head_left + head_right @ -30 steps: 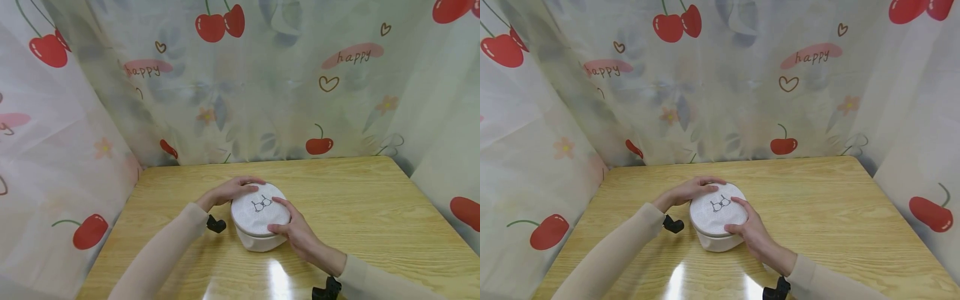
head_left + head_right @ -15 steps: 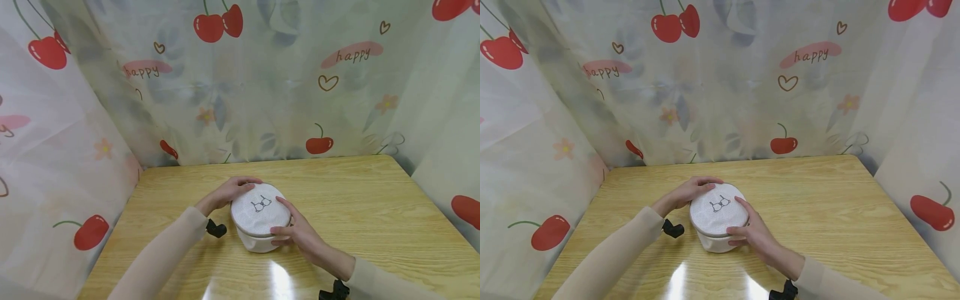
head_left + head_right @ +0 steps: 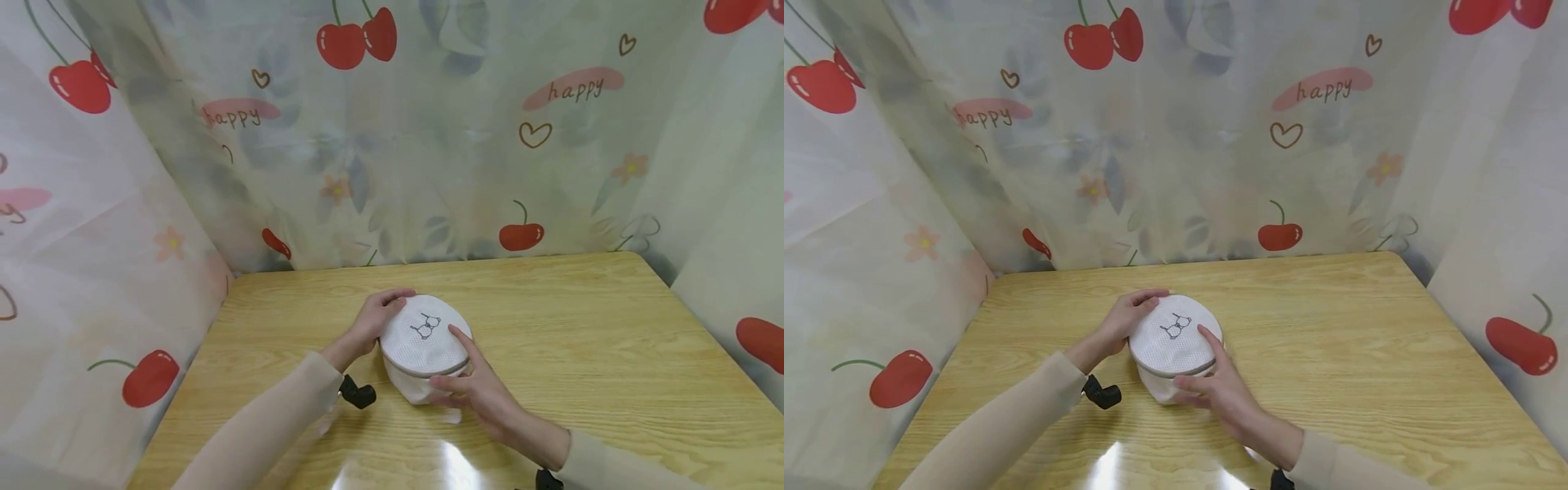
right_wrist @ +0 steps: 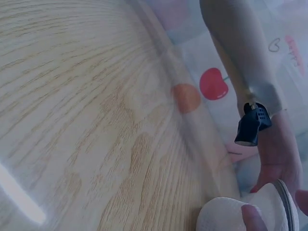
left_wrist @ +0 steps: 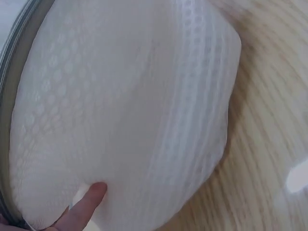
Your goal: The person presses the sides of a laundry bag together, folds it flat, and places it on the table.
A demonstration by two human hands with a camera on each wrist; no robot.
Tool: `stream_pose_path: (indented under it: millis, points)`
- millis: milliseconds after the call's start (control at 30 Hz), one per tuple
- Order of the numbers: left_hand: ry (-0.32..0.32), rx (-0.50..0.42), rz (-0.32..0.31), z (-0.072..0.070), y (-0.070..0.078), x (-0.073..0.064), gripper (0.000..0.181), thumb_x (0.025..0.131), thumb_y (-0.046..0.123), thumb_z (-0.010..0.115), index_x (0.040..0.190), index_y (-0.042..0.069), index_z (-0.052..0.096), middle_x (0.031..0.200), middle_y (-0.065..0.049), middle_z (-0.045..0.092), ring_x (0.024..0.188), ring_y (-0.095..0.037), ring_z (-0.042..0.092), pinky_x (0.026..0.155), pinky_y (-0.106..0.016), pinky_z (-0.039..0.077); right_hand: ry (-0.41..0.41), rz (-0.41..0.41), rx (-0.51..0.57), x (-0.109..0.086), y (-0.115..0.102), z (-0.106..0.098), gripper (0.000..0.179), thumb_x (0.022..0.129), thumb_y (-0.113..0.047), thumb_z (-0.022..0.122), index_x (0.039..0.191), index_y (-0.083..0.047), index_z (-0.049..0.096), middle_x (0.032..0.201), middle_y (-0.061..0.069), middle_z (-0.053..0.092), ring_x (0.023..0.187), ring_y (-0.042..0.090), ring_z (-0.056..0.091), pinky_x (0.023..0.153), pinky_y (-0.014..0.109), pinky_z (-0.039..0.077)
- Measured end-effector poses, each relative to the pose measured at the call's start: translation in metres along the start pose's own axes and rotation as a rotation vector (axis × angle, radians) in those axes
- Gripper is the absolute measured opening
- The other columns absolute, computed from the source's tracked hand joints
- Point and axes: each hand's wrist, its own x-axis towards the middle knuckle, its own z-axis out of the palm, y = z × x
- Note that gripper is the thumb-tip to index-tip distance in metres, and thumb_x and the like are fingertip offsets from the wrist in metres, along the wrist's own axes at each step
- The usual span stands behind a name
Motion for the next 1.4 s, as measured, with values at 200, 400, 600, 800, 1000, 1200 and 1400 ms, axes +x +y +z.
stream_pose_path:
  millis: [200, 400, 600, 800, 1000, 1200, 1400]
  points:
    - [0.039, -0.01, -0.005, 0.005, -0.001, -0.004, 0.031, 0.109, 0.013, 0.054, 0.135, 0.005, 0.07, 0.14, -0.013, 0.065, 0.114, -0.019, 0.064, 0.091, -0.027, 0.054, 0.031, -0.006, 0.045, 0.005, 0.004, 0.006, 0.103, 0.089, 0.014, 0.071, 0.168, -0.021, 0.013, 0.163, 0.031, 0.004, 0.107, 0.038, 0.066, 0.091, 0.048, 0.06]
    - [0.011, 0.004, -0.036, 0.0, -0.005, -0.003, 0.032, 0.11, 0.016, 0.052, 0.135, 0.007, 0.069, 0.143, -0.013, 0.061, 0.114, -0.02, 0.065, 0.089, -0.028, 0.055, 0.068, -0.031, -0.028, 0.01, 0.01, 0.005, 0.103, 0.084, 0.013, 0.074, 0.166, -0.023, 0.023, 0.166, 0.027, 0.007, 0.12, 0.036, 0.059, 0.093, 0.036, 0.057]
    - [-0.057, 0.028, -0.08, -0.01, -0.012, -0.001, 0.031, 0.109, 0.019, 0.055, 0.136, 0.01, 0.069, 0.137, -0.014, 0.063, 0.099, -0.017, 0.068, 0.077, -0.027, 0.057, 0.08, -0.056, -0.136, 0.015, 0.016, 0.002, 0.096, 0.085, 0.005, 0.077, 0.163, -0.024, 0.03, 0.169, 0.021, 0.007, 0.14, 0.039, 0.039, 0.099, 0.031, 0.05]
    - [-0.117, 0.167, -0.005, -0.013, -0.019, -0.001, 0.031, 0.109, 0.02, 0.057, 0.138, 0.013, 0.066, 0.148, -0.012, 0.057, 0.114, -0.018, 0.062, 0.087, -0.03, 0.054, 0.087, -0.038, -0.14, 0.021, 0.02, -0.005, 0.085, 0.093, 0.007, 0.069, 0.163, -0.019, 0.028, 0.163, 0.025, 0.017, 0.108, 0.031, 0.064, 0.089, 0.041, 0.059]
    - [-0.128, 0.298, 0.047, -0.016, -0.023, -0.009, 0.031, 0.109, 0.02, 0.056, 0.14, 0.02, 0.063, 0.156, -0.011, 0.05, 0.142, -0.029, 0.046, 0.113, -0.048, 0.041, 0.037, -0.001, -0.173, 0.025, 0.012, -0.015, 0.086, 0.094, 0.014, 0.065, 0.164, -0.015, 0.025, 0.155, 0.032, 0.024, 0.086, 0.028, 0.07, 0.08, 0.044, 0.063]
    - [-0.133, 0.351, 0.068, -0.018, -0.024, -0.012, 0.033, 0.109, 0.019, 0.056, 0.141, 0.021, 0.062, 0.158, -0.013, 0.048, 0.144, -0.031, 0.044, 0.113, -0.05, 0.042, 0.067, -0.069, -0.6, 0.028, -0.004, -0.023, 0.076, 0.088, -0.002, 0.081, 0.155, -0.012, 0.046, 0.152, 0.031, 0.026, 0.12, 0.041, 0.053, 0.101, 0.055, 0.048]
    - [-0.106, 0.453, 0.131, -0.016, -0.022, -0.014, 0.033, 0.109, 0.02, 0.055, 0.141, 0.019, 0.063, 0.15, -0.013, 0.055, 0.141, -0.031, 0.048, 0.115, -0.05, 0.039, -0.032, -0.29, -1.072, 0.034, -0.01, -0.035, 0.081, 0.091, -0.027, 0.084, 0.158, -0.007, 0.044, 0.171, 0.025, 0.007, 0.151, 0.056, 0.016, 0.115, 0.073, 0.025]
